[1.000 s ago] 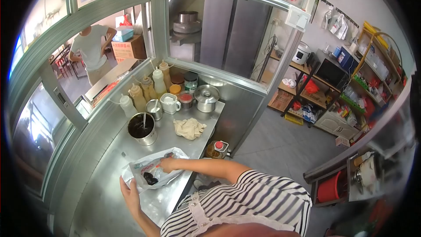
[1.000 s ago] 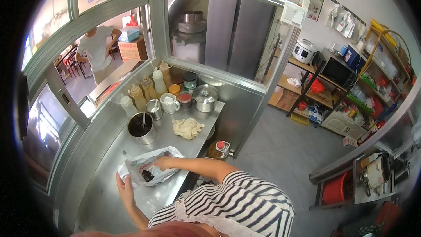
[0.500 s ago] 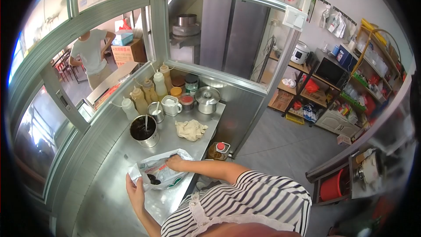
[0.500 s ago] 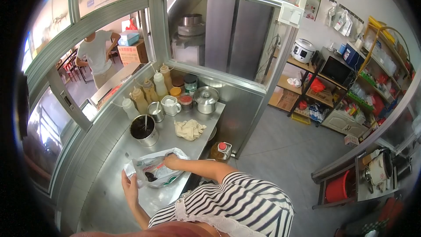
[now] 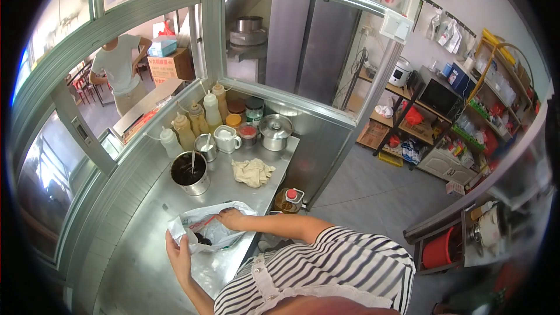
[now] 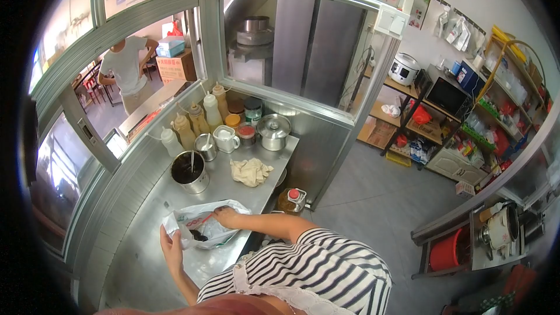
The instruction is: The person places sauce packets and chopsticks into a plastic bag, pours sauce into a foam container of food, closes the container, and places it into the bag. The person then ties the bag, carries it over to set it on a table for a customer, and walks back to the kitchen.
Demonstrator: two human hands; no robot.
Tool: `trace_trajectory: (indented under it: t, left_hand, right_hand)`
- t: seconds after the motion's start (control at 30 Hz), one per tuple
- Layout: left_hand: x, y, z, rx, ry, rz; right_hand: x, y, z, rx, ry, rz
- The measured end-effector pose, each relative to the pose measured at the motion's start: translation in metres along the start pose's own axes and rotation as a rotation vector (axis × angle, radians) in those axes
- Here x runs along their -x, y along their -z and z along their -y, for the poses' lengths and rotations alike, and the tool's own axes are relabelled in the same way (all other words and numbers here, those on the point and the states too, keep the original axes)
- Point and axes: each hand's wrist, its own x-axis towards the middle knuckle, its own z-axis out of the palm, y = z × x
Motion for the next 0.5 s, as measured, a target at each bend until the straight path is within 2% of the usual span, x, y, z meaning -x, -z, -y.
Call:
trace_trajectory:
  t: [0.07, 0.2, 0.27, 0.5]
  left_hand:
    - [-0.002, 0.001, 0.004, 0.025, -0.020, 0.011]
    - [-0.002, -0.001, -0.001, 0.021, -0.015, 0.025]
    - [-0.003, -0.002, -0.002, -0.016, -0.055, 0.012]
    - [-0.002, 0.000, 0.000, -0.023, -0.021, -0.017]
  right_hand:
    - [0.003, 0.020, 0.004, -0.138, -0.075, 0.111]
    - [0.000, 0.022, 0.003, -0.237, -0.068, 0.103]
    - [0.000, 0.025, 0.007, -0.327, -0.189, 0.142]
    - [-0.005, 0.025, 0.012, -0.147, -0.149, 0.204]
